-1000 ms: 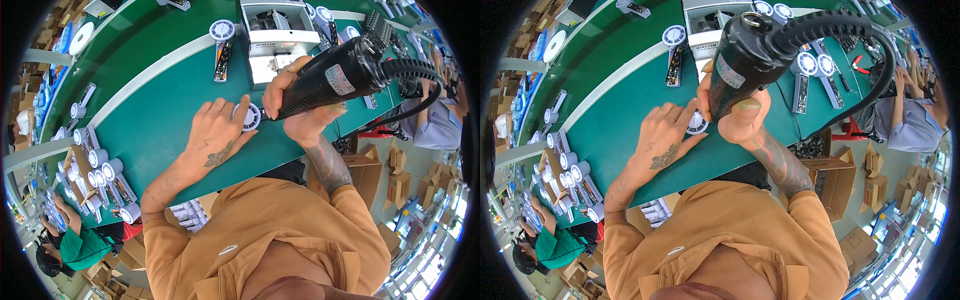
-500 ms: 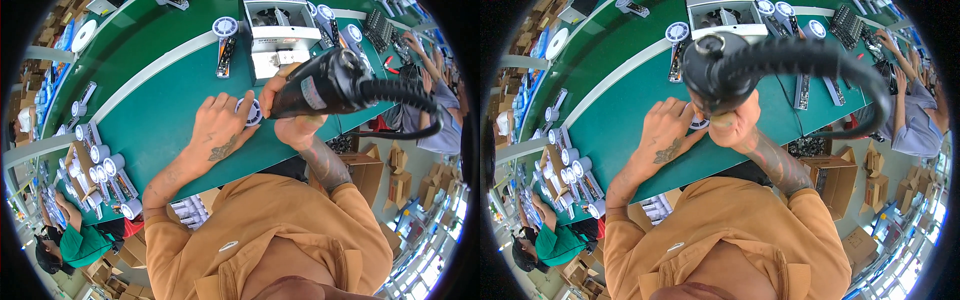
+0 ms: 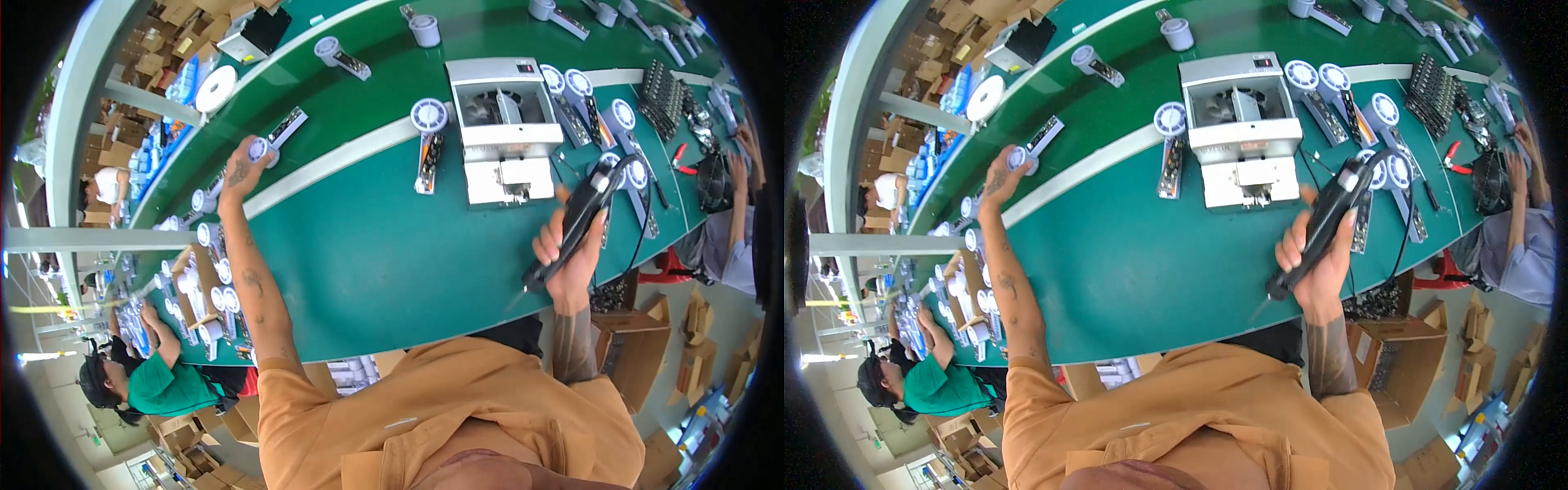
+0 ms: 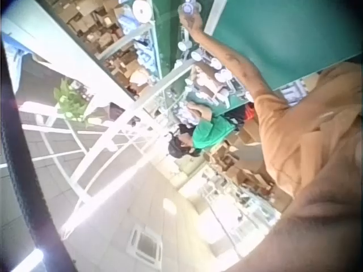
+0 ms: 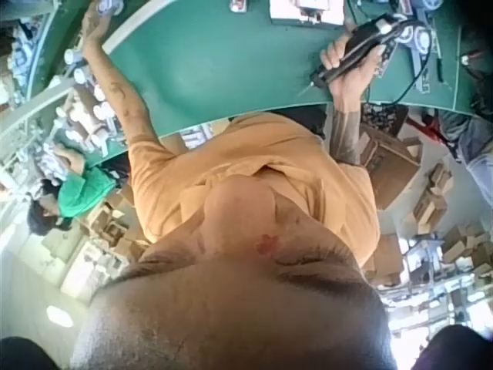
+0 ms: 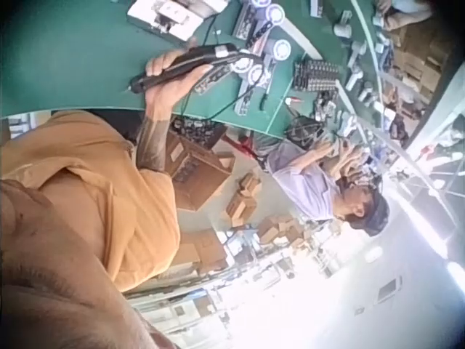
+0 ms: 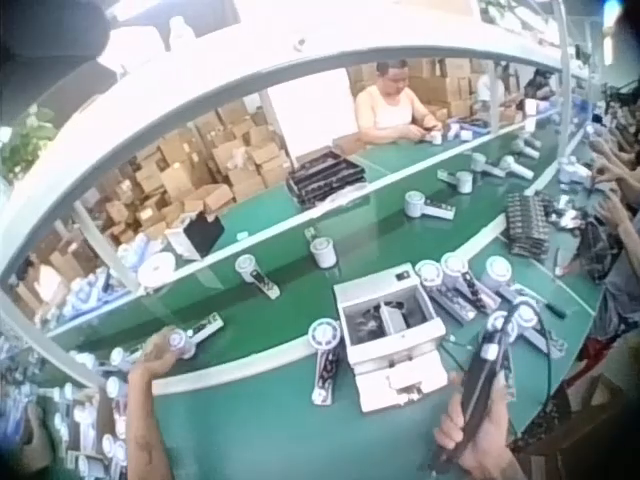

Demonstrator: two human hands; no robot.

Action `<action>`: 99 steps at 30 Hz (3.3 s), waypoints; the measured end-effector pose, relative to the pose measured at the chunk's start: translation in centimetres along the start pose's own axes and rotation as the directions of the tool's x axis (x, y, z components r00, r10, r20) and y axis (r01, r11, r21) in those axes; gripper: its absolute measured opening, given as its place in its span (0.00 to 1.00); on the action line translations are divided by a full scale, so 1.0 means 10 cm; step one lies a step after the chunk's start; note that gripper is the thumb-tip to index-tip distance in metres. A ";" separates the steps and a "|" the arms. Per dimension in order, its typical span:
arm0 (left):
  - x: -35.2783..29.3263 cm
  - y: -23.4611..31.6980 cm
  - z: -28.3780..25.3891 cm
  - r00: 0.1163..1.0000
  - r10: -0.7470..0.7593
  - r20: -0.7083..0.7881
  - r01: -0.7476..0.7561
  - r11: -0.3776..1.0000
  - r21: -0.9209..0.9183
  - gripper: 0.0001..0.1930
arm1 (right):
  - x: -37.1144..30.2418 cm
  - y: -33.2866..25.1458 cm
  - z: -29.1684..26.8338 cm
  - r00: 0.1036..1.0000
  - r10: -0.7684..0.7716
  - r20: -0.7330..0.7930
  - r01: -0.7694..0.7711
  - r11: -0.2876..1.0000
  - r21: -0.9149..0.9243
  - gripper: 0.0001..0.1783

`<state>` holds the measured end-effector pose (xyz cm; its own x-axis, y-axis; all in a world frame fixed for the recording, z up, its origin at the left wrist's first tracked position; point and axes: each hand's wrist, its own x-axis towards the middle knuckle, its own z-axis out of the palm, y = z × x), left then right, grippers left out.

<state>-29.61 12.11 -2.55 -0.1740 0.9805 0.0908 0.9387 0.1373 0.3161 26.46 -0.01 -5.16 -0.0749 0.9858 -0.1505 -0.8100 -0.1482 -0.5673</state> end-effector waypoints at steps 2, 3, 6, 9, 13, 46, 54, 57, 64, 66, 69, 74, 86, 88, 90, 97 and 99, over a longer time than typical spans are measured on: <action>0.26 -0.08 0.11 0.978 -0.183 0.097 0.173 0.980 0.101 0.38 | -0.05 0.11 -0.27 0.996 0.056 0.064 -0.062 0.993 0.103 0.37; 0.35 -0.33 0.07 0.974 -0.197 0.111 0.171 0.963 0.207 0.43 | -0.07 0.14 -0.25 0.996 0.085 0.034 -0.089 0.989 0.119 0.35; 0.62 0.58 0.17 0.916 0.390 -0.092 -0.306 0.829 0.468 0.37 | -0.19 0.16 -0.23 0.999 0.039 -0.025 -0.036 0.994 0.108 0.33; 1.10 1.27 0.26 0.761 0.646 0.066 -0.611 0.677 0.410 0.32 | -0.14 0.14 -0.28 0.992 0.087 0.088 -0.098 0.988 0.119 0.34; 1.77 1.56 0.62 0.588 0.799 0.130 -0.746 0.473 0.469 0.25 | -0.16 0.19 -0.26 0.996 0.085 0.027 -0.087 0.993 0.078 0.36; -1.57 2.89 0.73 0.597 0.761 0.253 -0.770 0.632 -0.083 0.13 | 0.39 -0.05 0.87 0.846 -0.335 0.415 0.528 0.641 -0.558 0.54; -1.57 2.85 0.75 0.598 0.766 0.235 -0.755 0.637 -0.157 0.13 | 0.46 0.13 0.80 0.865 -0.333 0.375 0.499 0.651 -0.572 0.54; -1.57 2.83 0.77 0.587 0.773 0.241 -0.761 0.629 -0.161 0.13 | 0.45 0.16 0.75 0.866 -0.291 0.406 0.488 0.664 -0.566 0.54; -1.50 2.80 0.81 0.557 0.793 0.245 -0.753 0.607 -0.252 0.13 | 0.37 0.24 0.70 0.847 -0.273 0.456 0.501 0.695 -0.515 0.53; -1.50 2.80 0.82 0.563 0.788 0.248 -0.752 0.613 -0.241 0.13 | 0.34 0.21 0.79 0.855 -0.271 0.443 0.491 0.701 -0.517 0.55; -1.50 2.82 0.82 0.572 0.784 0.242 -0.747 0.620 -0.240 0.12 | 0.38 0.21 0.80 0.865 -0.286 0.413 0.481 0.707 -0.518 0.56; -1.54 2.86 0.79 0.583 0.777 0.236 -0.759 0.625 -0.183 0.12 | 0.41 0.34 0.75 0.737 -0.413 0.535 0.641 0.678 -0.359 0.38; -1.71 2.95 0.95 0.642 0.763 0.079 -0.749 0.645 -0.151 0.13 | 0.51 -0.26 1.02 0.718 -0.548 0.429 0.696 0.550 -0.462 0.57; -1.70 2.93 0.97 0.649 0.757 0.073 -0.742 0.652 -0.159 0.13 | 0.63 -0.21 1.05 0.666 -0.536 0.518 0.737 0.371 -0.565 0.56; -1.71 2.92 1.00 0.661 0.747 0.070 -0.730 0.662 -0.170 0.13 | 0.67 -0.10 1.14 0.652 -0.568 0.502 0.733 0.303 -0.609 0.53; -1.70 2.92 0.99 0.664 0.746 0.050 -0.726 0.659 -0.197 0.13 | 0.40 -0.09 0.95 0.804 -0.439 0.402 0.588 0.481 -0.650 0.52; -1.72 2.93 1.01 0.664 0.747 0.040 -0.727 0.657 -0.201 0.13 | 0.31 -0.06 0.86 0.848 -0.394 0.354 0.528 0.565 -0.635 0.54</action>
<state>3.84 0.69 -4.35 0.5975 0.7592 0.2581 0.6835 -0.6505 0.3313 21.74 3.85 1.66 0.0497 0.9225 0.3828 -0.1278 0.3860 -0.9136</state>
